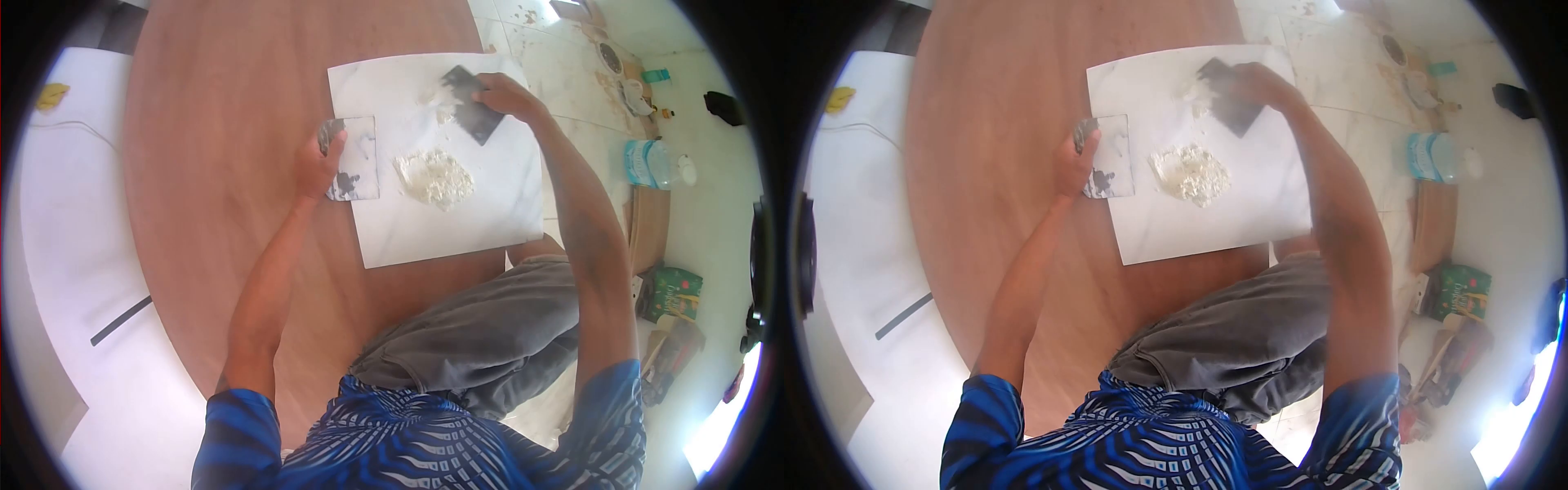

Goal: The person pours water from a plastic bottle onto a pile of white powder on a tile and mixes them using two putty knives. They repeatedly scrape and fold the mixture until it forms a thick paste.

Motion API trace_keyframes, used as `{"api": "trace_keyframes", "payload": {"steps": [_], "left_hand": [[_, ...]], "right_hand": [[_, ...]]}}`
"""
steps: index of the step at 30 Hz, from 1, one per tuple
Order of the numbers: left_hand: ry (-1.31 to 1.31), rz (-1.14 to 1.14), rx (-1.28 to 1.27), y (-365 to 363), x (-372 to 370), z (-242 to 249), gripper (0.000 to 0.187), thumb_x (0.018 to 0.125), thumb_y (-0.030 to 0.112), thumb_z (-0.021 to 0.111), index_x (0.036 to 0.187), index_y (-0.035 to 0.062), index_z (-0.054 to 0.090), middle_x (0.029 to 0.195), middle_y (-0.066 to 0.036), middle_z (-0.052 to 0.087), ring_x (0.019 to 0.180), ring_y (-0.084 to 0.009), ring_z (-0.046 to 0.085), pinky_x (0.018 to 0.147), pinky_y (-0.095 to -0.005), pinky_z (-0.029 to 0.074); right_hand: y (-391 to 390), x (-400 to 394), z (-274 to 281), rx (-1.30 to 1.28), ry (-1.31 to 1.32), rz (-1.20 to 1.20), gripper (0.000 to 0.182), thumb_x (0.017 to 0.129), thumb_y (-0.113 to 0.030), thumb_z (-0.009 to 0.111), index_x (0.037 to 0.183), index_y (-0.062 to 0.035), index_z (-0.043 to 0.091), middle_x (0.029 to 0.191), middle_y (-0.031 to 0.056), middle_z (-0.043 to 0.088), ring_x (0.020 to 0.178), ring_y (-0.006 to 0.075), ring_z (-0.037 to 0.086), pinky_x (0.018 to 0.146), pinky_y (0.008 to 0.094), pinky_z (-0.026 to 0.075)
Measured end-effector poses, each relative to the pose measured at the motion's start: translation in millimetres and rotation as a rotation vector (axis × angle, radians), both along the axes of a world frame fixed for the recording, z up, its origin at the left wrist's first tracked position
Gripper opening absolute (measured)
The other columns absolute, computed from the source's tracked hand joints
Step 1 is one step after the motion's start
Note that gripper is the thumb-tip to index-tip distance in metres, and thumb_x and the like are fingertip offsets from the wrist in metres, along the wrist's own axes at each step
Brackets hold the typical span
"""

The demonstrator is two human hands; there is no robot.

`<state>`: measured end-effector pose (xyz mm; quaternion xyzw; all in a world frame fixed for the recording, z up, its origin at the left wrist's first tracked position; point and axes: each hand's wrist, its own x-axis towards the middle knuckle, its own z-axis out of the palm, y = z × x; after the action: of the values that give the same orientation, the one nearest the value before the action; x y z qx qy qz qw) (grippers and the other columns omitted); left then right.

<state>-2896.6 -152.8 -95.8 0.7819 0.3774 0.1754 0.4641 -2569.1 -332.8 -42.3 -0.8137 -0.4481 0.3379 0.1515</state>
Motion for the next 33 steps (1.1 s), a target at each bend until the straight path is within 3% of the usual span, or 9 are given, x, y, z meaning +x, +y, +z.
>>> {"api": "trace_keyframes", "payload": {"steps": [4,8,13,21,22,26,29,30,33], "left_hand": [[-0.039,0.026,-0.016,-3,-1,1,0.044,0.093,0.044,0.064,0.103,0.0021,0.07,0.08,-0.008,0.069,0.075,-0.0154,0.064,0.071,-0.0323,0.05],[-0.079,0.021,-0.076,2,-5,-16,0.042,0.094,0.042,0.063,0.1,0.0013,0.069,0.079,-0.008,0.069,0.073,-0.0148,0.062,0.07,-0.0325,0.049],[-0.065,-0.002,-0.034,3,-5,-12,0.041,0.095,0.041,0.062,0.099,0.0011,0.069,0.078,-0.008,0.068,0.073,-0.0147,0.061,0.069,-0.0324,0.049],[-0.099,-0.024,0.047,2,-7,-11,0.043,0.095,0.043,0.06,0.103,0.0017,0.069,0.084,-0.01,0.071,0.079,-0.0197,0.066,0.075,-0.0339,0.05],[-0.102,-0.018,0.02,2,-6,-15,0.043,0.095,0.043,0.059,0.103,0.0018,0.069,0.085,-0.011,0.071,0.08,-0.0205,0.066,0.076,-0.0342,0.051],[-0.117,-0.056,0.027,7,-3,-15,0.043,0.095,0.043,0.059,0.104,0.0022,0.069,0.087,-0.011,0.071,0.082,-0.0213,0.066,0.077,-0.0347,0.05],[-0.088,-0.083,0.051,8,-3,-14,0.04,0.096,0.039,0.059,0.103,0.0014,0.069,0.086,-0.009,0.07,0.081,-0.0194,0.064,0.077,-0.0347,0.05],[-0.132,-0.069,-0.015,11,-2,-21,0.038,0.096,0.038,0.059,0.103,0.0012,0.068,0.086,-0.008,0.07,0.081,-0.0183,0.064,0.076,-0.0343,0.049],[-0.193,-0.035,-0.148,11,-2,-26,0.035,0.097,0.033,0.058,0.102,0.0002,0.067,0.086,-0.005,0.068,0.081,-0.0154,0.062,0.075,-0.0333,0.049]], "right_hand": [[27,-15,-16,0.071,-0.058,0.352,0.04,0.086,-0.019,0.06,0.122,-0.0028,0.062,0.113,0.0192,0.066,0.107,0.0348,0.062,0.092,0.0425,0.047],[30,-65,35,-0.155,-0.066,0.445,0.031,0.086,-0.016,0.06,0.116,-0.0086,0.065,0.111,0.016,0.067,0.106,0.0353,0.062,0.087,0.0456,0.048],[-13,-104,55,-0.137,-0.251,0.607,0.03,0.082,-0.003,0.056,0.107,-0.0118,0.068,0.101,0.0104,0.066,0.099,0.0313,0.063,0.081,0.0457,0.051],[-98,-196,33,-0.039,-0.804,0.354,0.018,0.09,-0.012,0.052,0.102,-0.0075,0.065,0.103,0.0063,0.058,0.097,0.024,0.054,0.079,0.0397,0.043],[-100,-203,23,-0.204,-0.734,0.358,0.028,0.089,-0.012,0.053,0.115,-0.0022,0.057,0.109,0.0088,0.059,0.105,0.0246,0.055,0.087,0.0395,0.045],[-109,-206,25,-0.154,-0.723,0.345,0.031,0.089,-0.011,0.053,0.119,-0.005,0.059,0.11,0.0097,0.06,0.106,0.0272,0.056,0.089,0.0415,0.046],[-125,-194,57,-0.061,-0.538,0.09,0.019,0.089,-0.013,0.051,0.101,-0.0099,0.065,0.105,0.009,0.058,0.1,0.0296,0.057,0.081,0.0428,0.047],[-133,-192,61,0.068,-0.484,-0.069,0.019,0.086,-0.012,0.056,0.102,-0.0082,0.066,0.098,0.0127,0.063,0.096,0.0332,0.062,0.079,0.0458,0.05],[-139,-175,108,-0.18,-0.113,-0.271,0.029,0.086,-0.009,0.057,0.112,-0.0023,0.066,0.108,0.0159,0.067,0.1,0.029,0.066,0.085,0.0361,0.053]]}}
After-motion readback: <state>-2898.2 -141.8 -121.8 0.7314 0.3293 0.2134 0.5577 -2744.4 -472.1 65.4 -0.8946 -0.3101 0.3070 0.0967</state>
